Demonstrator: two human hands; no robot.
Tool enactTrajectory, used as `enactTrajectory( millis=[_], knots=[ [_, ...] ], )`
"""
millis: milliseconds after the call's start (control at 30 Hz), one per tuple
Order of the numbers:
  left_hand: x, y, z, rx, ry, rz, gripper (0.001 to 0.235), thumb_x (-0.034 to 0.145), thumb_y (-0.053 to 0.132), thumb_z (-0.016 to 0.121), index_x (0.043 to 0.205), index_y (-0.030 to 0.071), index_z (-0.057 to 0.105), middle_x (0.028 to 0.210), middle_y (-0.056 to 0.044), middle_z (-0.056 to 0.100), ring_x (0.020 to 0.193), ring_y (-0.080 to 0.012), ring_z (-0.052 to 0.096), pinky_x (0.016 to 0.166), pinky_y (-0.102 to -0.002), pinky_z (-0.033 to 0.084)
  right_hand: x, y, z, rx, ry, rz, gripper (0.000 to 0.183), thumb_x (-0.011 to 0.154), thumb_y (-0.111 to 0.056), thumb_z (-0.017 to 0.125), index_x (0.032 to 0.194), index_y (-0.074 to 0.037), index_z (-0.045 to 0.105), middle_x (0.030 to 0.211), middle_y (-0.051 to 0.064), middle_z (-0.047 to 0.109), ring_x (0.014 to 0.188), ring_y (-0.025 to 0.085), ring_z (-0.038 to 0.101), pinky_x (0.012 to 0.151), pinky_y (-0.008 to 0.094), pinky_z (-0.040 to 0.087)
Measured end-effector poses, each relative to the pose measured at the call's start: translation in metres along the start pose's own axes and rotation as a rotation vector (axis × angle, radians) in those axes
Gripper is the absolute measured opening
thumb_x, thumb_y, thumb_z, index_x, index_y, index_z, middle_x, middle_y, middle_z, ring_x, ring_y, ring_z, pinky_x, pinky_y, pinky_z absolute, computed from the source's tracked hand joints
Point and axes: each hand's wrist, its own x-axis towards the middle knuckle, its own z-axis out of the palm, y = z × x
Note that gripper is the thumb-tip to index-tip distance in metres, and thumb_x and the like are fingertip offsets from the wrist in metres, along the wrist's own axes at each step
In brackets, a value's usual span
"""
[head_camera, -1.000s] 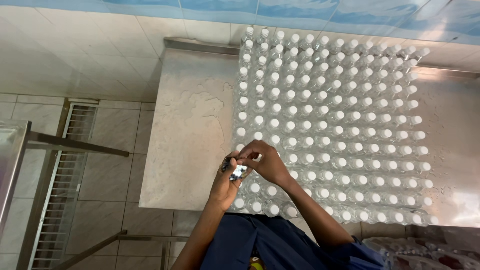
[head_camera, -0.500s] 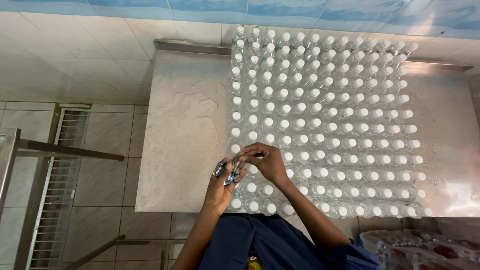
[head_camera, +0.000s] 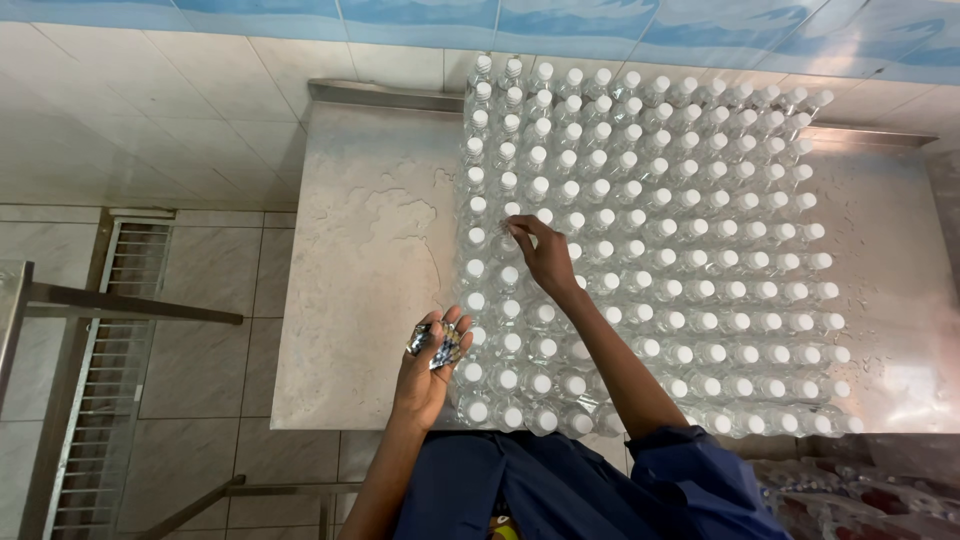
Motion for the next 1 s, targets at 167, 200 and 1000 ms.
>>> enactTrajectory(
  millis=[167,200,1000],
  knots=[
    [0.002,0.003,-0.013,-0.009,0.021,-0.005,0.027,0.106,0.009,0.065,0.133,0.003,0.065,0.153,-0.028,0.065,0.14,-0.0477,0.063,0.116,-0.063,0.056,0.001,0.019,0.012,-0.197,-0.026,-0.098,0.016,0.114,-0.018,0.066,0.127,-0.015,0.075,0.107,0.011,0.083,0.105,0.035,0.08,0.1,0.052,0.06],
    [0.002,0.004,-0.015,-0.017,0.023,-0.008,0.027,0.107,0.008,0.065,0.133,0.002,0.065,0.153,-0.029,0.064,0.14,-0.0482,0.063,0.116,-0.063,0.056,0.001,0.021,0.013,-0.227,-0.039,-0.114,0.016,0.114,-0.017,0.066,0.127,-0.015,0.075,0.105,0.012,0.083,0.104,0.035,0.08,0.1,0.051,0.06],
    [0.006,0.003,-0.013,0.006,0.033,-0.065,0.029,0.107,0.011,0.065,0.135,0.004,0.064,0.154,-0.028,0.064,0.14,-0.0472,0.063,0.115,-0.061,0.057,-0.001,0.035,-0.005,-0.245,-0.21,-0.021,0.037,0.099,-0.027,0.085,0.127,-0.005,0.075,0.114,0.014,0.077,0.117,0.037,0.072,0.106,0.052,0.053]
  ],
)
